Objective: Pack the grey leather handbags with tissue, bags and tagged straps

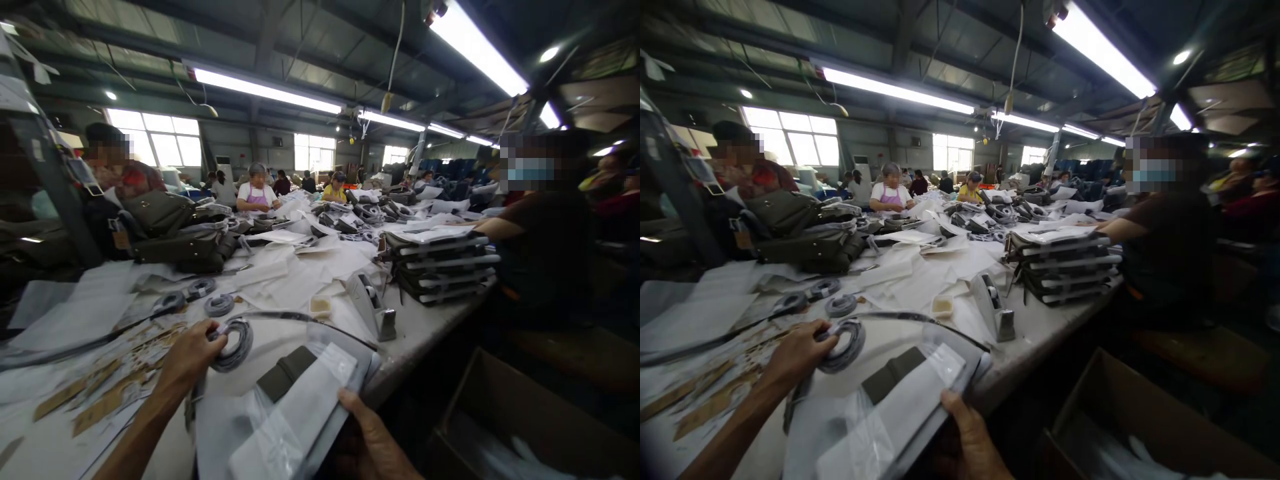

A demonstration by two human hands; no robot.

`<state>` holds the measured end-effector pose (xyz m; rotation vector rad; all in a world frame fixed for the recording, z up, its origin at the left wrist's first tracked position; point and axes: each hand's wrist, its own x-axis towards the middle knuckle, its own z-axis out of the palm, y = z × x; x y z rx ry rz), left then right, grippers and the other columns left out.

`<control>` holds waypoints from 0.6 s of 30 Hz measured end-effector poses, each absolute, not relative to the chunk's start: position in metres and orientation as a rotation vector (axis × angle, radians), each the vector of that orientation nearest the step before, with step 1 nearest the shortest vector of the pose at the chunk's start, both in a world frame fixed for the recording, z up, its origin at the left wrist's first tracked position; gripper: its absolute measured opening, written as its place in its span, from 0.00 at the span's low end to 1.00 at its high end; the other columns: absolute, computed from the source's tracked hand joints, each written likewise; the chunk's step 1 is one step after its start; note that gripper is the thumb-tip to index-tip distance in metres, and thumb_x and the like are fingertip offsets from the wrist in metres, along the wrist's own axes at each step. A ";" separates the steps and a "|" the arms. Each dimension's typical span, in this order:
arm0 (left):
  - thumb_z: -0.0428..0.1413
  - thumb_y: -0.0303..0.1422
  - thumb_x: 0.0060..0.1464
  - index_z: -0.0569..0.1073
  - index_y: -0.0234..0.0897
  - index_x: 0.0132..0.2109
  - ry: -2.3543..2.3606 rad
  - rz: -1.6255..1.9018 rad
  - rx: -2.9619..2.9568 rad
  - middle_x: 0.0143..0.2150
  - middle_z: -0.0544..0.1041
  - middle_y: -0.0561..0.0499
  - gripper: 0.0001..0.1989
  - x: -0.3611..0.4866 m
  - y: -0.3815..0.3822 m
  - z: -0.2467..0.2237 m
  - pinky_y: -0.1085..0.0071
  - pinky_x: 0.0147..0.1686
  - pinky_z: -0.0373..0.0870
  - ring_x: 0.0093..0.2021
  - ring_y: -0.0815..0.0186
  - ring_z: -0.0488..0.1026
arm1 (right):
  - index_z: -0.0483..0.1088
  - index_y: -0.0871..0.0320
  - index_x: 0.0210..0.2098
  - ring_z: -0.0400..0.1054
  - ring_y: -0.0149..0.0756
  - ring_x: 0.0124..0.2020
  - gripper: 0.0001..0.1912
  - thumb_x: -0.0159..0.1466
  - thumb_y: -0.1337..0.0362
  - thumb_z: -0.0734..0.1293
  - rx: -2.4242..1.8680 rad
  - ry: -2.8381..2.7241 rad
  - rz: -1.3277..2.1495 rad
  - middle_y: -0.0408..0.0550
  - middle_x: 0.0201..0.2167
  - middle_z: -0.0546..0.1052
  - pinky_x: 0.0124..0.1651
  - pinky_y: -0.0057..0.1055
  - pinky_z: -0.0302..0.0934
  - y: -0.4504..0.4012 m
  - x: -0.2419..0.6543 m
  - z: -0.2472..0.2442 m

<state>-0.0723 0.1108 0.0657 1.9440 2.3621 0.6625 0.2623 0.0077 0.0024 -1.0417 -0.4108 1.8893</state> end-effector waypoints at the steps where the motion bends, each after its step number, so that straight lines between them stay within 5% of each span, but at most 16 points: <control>1: 0.52 0.40 0.50 0.74 0.40 0.39 2.366 0.710 1.940 0.37 0.79 0.49 0.13 -0.065 0.115 0.081 0.69 0.37 0.64 0.39 0.58 0.76 | 0.73 0.60 0.44 0.75 0.43 0.34 0.29 0.52 0.46 0.74 -1.007 -0.444 1.821 0.50 0.34 0.80 0.31 0.33 0.68 0.015 0.270 0.015; 5: 0.54 0.43 0.50 0.75 0.39 0.39 2.283 1.043 2.074 0.38 0.79 0.49 0.14 -0.013 0.148 0.166 0.70 0.37 0.66 0.39 0.58 0.76 | 0.73 0.59 0.37 0.72 0.34 0.25 0.18 0.51 0.56 0.76 -0.929 -0.505 1.463 0.43 0.25 0.78 0.25 0.26 0.66 0.081 0.318 0.086; 10: 0.53 0.46 0.54 0.70 0.35 0.52 1.828 1.523 2.266 0.50 0.76 0.43 0.24 0.063 0.175 0.251 0.65 0.44 0.70 0.46 0.57 0.75 | 0.70 0.60 0.29 0.68 0.27 0.20 0.04 0.57 0.66 0.69 -0.868 -0.519 1.000 0.42 0.24 0.77 0.24 0.23 0.64 0.191 0.411 0.197; 14: 0.52 0.46 0.55 0.70 0.37 0.53 1.604 1.444 2.327 0.50 0.76 0.44 0.23 0.082 0.166 0.208 0.60 0.49 0.70 0.49 0.57 0.75 | 0.68 0.66 0.29 0.66 0.18 0.24 0.11 0.63 0.65 0.61 -0.934 -0.493 0.812 0.45 0.34 0.77 0.31 0.23 0.59 0.244 0.491 0.250; 18: 0.52 0.46 0.52 0.71 0.38 0.51 1.687 1.223 2.027 0.48 0.78 0.43 0.23 0.059 0.146 0.101 0.57 0.49 0.72 0.48 0.55 0.76 | 0.68 0.69 0.38 0.70 0.24 0.35 0.13 0.65 0.63 0.59 -1.102 -0.405 0.643 0.56 0.48 0.74 0.34 0.31 0.58 0.264 0.545 0.251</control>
